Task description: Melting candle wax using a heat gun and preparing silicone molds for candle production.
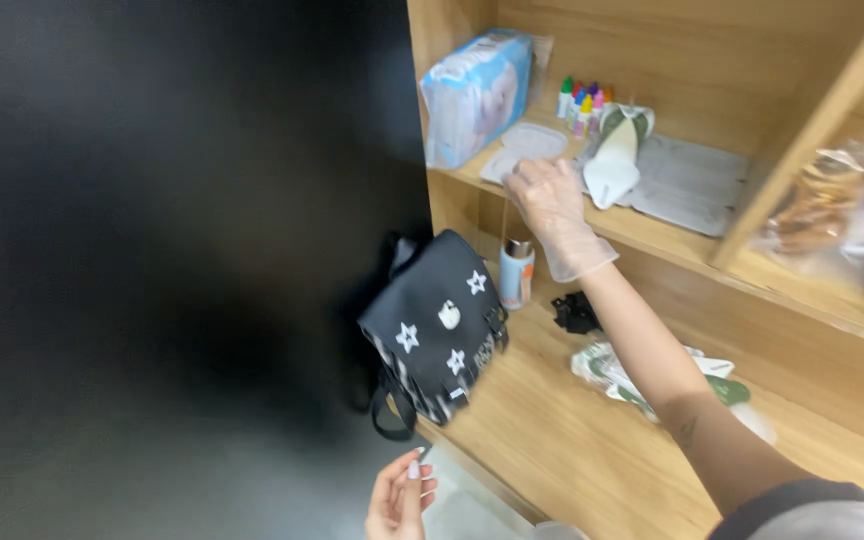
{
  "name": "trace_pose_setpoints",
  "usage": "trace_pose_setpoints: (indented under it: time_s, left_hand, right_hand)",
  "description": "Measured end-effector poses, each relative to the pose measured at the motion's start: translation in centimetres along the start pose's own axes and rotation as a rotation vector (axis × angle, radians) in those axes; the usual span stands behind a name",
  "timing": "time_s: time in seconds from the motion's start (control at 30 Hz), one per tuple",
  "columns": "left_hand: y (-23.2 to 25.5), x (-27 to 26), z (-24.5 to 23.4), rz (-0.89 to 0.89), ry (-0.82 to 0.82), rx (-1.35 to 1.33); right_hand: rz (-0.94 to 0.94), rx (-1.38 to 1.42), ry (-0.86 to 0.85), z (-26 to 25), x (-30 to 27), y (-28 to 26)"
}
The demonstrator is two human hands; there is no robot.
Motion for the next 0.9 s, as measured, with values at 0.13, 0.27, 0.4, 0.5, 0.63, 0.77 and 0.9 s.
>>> trace_pose_setpoints:
  time_s: [0.13, 0.27, 0.4, 0.5, 0.63, 0.77, 0.9]
  left_hand:
    - [-2.0, 7.3, 2.3, -0.019, -0.121, -0.082]
    - [-2.2, 10.2, 8.0, -0.083, -0.384, -0.115]
    - [1.6, 8.0, 14.7, -0.263, -0.778, 0.152]
    - [2.4, 5.7, 18.3, -0.246, -1.098, 0.24]
    - [1.9, 2.7, 20.1, -0.47, -1.396, 0.277]
    - [1.5, 0.2, 21.1, -0.423, -1.455, 0.495]
    - [-0.5, -7.2, 19.7, -0.395, -1.647, 0.494]
  right_hand:
    - [0.069, -0.007, -0.106, 1.2, 0.7, -0.3]
    - [0.182, -0.028, -0.171, 0.9, 0.7, -0.8]
    - [0.301, -0.116, -0.034, -5.1, -0.3, -4.3]
    - [0.552, -0.002, -0.014, -11.6, -2.7, -7.0]
    - [0.977, -0.074, 0.154, -15.6, -13.1, -9.5]
    - [1.399, -0.117, 0.372, -21.4, -20.3, -13.7]
    - [1.631, -0.344, 0.474, -31.4, -24.3, -21.1]
Point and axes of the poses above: each hand's wrist, its own x-axis towards the middle knuckle, its own z-axis out of the palm, y = z × x, the point moved 6 cm from there along x, towards the middle knuckle
